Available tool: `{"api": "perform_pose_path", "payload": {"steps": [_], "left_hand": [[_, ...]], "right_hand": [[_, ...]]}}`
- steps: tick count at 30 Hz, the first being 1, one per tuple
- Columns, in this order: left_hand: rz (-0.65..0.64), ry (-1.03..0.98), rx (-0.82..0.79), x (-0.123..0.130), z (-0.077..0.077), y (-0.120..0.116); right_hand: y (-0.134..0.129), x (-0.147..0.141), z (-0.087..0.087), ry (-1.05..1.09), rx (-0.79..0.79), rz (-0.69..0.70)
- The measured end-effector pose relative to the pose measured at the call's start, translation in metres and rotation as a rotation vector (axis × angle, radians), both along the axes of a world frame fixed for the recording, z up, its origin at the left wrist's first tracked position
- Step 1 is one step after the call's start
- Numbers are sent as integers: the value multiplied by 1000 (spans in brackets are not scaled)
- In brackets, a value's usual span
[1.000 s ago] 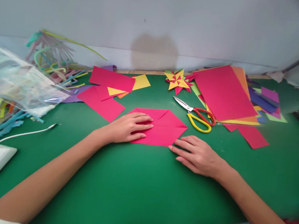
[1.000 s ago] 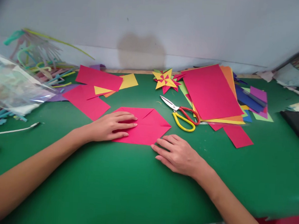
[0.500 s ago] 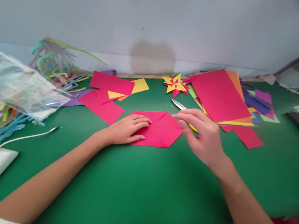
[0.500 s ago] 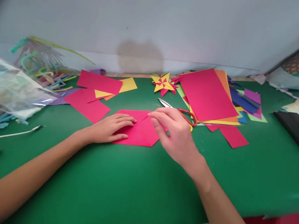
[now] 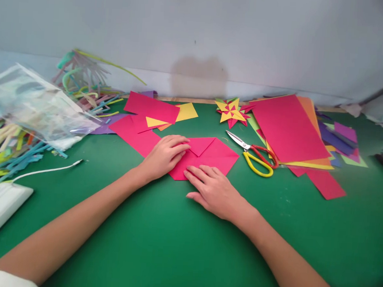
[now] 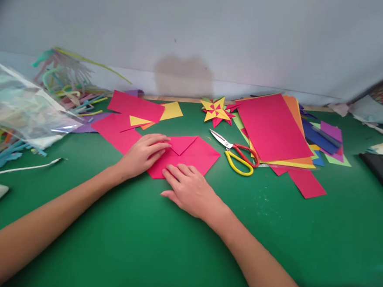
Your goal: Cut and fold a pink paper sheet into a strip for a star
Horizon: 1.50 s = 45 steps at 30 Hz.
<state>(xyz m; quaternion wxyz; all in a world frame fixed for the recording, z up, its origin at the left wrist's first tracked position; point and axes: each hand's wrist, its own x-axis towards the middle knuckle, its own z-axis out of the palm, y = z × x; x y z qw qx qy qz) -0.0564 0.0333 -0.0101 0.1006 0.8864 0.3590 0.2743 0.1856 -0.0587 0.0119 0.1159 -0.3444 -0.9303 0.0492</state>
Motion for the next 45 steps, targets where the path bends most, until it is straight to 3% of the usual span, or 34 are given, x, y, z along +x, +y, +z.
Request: {"api": "perform_pose_path", "payload": {"steps": [4,8,12,17,22,32,37,43,45], "left_hand": [[77,118,-22,2,2,-1],[113,231,42,6,21,-5],[230,272,72,12,35,-9],[306,307,-36,15,22,-5],[249,150,-338,12,13,8],[216,-4,-519,6,21,13],[104,90,-402,3,25,13],[-98,162,-202,-4,12,24],[-89,152,-134,-5,11,24]], "right_hand": [[4,9,1,42,-31,45],[13,27,7,131,-112,84],[21,40,11,214,-189,108],[23,43,9,232,-186,141],[19,39,8,216,-159,164],[8,23,6,163,-129,189],[9,25,7,149,-102,197],[22,53,17,133,-126,76],[27,60,16,106,-137,74]]}}
